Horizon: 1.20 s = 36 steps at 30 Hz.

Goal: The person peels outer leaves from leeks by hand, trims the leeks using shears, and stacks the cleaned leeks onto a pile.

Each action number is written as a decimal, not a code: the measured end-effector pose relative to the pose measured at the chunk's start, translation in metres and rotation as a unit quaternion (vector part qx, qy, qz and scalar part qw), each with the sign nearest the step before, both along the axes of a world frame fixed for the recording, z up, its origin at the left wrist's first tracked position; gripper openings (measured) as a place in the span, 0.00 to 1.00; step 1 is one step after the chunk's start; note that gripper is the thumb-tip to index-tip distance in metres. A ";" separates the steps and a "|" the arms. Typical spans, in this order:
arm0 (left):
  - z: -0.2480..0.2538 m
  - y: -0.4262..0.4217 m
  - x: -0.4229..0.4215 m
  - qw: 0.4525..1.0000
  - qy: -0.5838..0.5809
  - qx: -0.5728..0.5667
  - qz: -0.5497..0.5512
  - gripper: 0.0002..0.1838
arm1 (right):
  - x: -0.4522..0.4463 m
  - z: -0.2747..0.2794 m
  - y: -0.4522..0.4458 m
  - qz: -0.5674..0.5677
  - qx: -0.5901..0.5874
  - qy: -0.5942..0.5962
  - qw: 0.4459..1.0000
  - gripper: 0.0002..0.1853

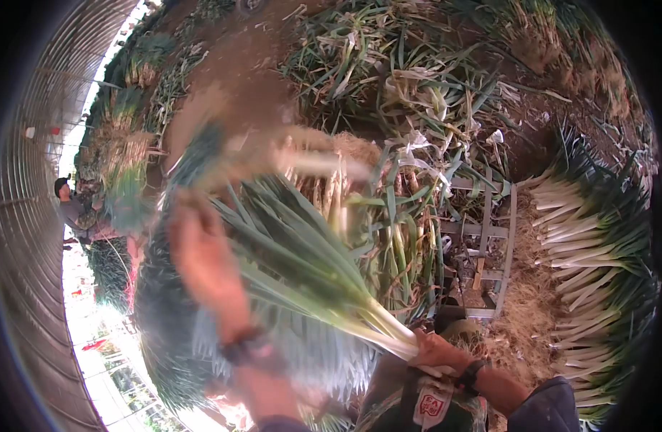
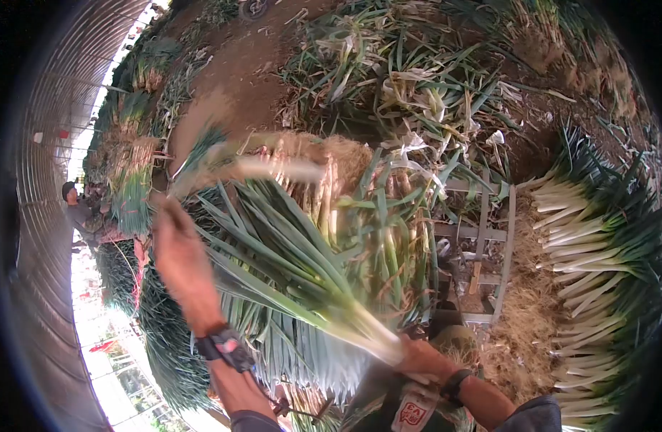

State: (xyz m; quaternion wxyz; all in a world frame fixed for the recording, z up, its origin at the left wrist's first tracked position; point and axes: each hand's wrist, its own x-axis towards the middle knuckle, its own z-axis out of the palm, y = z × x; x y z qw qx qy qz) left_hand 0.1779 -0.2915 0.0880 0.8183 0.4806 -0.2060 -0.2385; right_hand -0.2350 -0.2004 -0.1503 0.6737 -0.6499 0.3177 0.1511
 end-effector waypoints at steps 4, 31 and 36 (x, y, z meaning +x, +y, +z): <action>0.016 0.006 -0.018 0.962 -0.191 0.193 0.011 0.38 | 0.001 0.002 -0.012 0.001 -0.003 -0.003 1.000 0.40; -0.123 0.102 0.004 0.598 -0.541 0.586 -0.082 0.07 | -0.003 -0.007 -0.001 0.004 -0.021 -0.001 1.000 0.41; 0.008 0.072 0.034 0.789 -0.301 0.530 0.079 0.10 | -0.003 -0.002 -0.013 -0.009 0.006 -0.036 0.999 0.44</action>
